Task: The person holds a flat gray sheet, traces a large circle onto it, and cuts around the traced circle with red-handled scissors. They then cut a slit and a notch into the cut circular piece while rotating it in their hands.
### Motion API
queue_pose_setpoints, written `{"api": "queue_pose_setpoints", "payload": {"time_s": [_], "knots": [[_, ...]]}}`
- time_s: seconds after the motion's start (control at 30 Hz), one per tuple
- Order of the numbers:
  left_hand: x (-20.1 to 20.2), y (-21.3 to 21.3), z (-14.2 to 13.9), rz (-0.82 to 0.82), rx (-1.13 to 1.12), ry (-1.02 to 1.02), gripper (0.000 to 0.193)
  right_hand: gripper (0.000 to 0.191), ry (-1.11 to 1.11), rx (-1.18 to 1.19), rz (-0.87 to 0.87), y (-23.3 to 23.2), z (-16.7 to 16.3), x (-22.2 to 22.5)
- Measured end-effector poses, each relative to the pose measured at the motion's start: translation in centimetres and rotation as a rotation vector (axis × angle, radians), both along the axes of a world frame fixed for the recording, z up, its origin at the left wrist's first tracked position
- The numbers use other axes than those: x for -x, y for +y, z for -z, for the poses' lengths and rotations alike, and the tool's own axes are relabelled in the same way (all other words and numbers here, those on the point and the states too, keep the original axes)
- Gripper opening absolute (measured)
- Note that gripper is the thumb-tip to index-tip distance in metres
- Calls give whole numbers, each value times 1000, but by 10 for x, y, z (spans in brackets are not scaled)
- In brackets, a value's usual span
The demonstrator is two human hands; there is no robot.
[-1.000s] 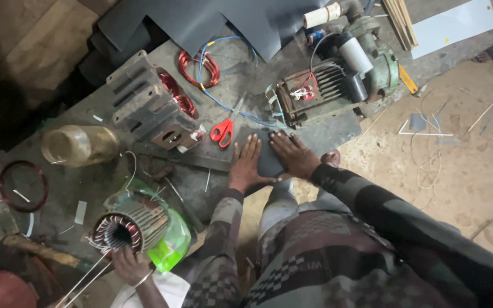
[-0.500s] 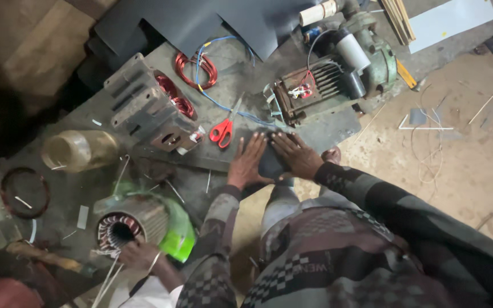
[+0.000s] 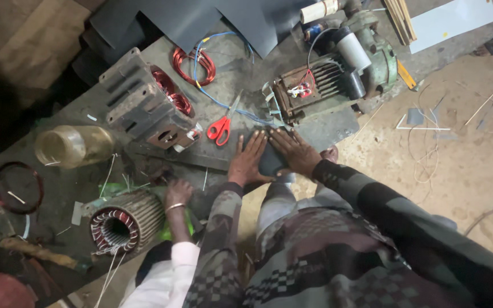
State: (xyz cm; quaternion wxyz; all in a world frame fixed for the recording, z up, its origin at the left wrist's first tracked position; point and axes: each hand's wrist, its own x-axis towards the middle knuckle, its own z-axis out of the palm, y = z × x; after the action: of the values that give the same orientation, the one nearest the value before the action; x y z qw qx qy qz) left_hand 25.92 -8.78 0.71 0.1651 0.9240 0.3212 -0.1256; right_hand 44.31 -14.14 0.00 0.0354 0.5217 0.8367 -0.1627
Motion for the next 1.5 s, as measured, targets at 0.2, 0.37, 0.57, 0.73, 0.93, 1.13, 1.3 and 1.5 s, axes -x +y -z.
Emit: {"api": "queue_pose_setpoints", "payload": {"time_s": [0.2,0.37,0.57,0.73,0.93,1.13,1.3,1.5], "knots": [[-30,-3,6,-82,61,-99,148,124,-110,-12,-39,0,3,-37],[-46,5,19,-61,48,-98,146,129,-76,84,-10,7,6,-61],[-47,0,16,-113,25,23,147,126,-108,14,-114,17,4,-59],[-43,9,22,-114,17,-110,146,122,34,-22,-63,22,15,-45],[-25,-3,23,-218,55,-174,146,119,35,-118,-93,20,19,-29],[-8,1,30,-165,-10,-128,146,124,-76,-47,-81,13,22,-17],[-11,-6,25,-188,46,-19,147,128,-99,-57,-110,9,30,-20],[-16,-18,26,-136,51,-114,143,130,-7,-20,-57,-9,38,-23]]}}
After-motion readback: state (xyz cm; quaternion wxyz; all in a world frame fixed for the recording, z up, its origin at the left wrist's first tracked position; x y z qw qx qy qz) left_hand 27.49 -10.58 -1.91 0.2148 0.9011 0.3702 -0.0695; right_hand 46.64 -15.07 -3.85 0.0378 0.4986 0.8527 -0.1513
